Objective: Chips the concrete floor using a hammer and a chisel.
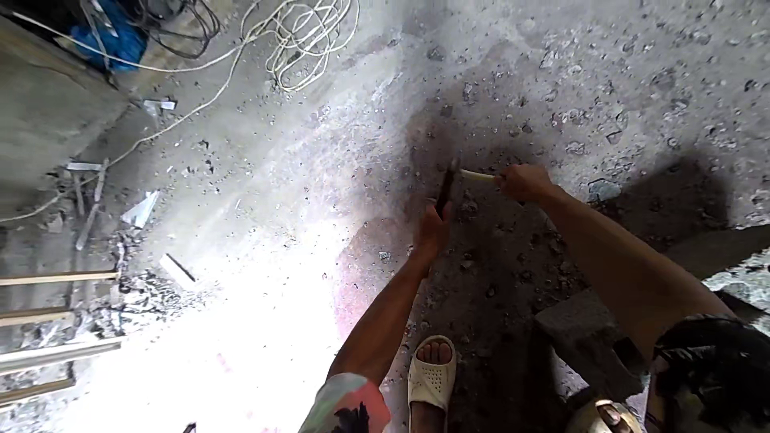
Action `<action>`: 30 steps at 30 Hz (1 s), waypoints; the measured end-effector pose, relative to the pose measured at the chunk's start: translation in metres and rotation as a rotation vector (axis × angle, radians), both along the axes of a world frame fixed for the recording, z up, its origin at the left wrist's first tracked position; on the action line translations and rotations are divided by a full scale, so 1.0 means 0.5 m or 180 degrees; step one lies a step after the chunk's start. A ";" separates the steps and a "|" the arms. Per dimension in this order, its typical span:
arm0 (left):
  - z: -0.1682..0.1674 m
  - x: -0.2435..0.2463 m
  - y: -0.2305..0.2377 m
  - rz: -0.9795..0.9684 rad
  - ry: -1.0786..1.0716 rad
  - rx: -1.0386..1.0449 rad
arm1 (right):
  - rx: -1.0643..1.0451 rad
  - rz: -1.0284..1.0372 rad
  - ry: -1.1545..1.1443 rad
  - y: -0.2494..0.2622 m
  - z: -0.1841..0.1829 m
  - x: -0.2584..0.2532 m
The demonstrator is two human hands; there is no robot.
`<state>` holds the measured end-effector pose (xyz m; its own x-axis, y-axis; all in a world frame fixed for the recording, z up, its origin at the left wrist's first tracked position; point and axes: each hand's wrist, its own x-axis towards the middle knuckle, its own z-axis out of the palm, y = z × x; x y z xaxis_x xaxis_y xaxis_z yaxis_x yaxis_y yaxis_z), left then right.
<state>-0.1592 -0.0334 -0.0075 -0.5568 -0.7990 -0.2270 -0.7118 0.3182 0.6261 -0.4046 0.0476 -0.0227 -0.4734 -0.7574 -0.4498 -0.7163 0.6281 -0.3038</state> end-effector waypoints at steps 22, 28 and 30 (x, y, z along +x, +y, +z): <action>0.036 0.000 -0.031 -0.0082 -0.0143 0.0338 | 0.0071 0.0146 0.0165 0.001 0.024 0.018; 0.070 0.065 0.056 -0.0061 0.0054 0.0740 | -0.0019 0.0281 0.0194 0.014 0.003 0.029; 0.076 0.070 0.076 0.0169 0.0332 0.0920 | 0.0083 0.0191 0.0194 0.017 0.007 0.043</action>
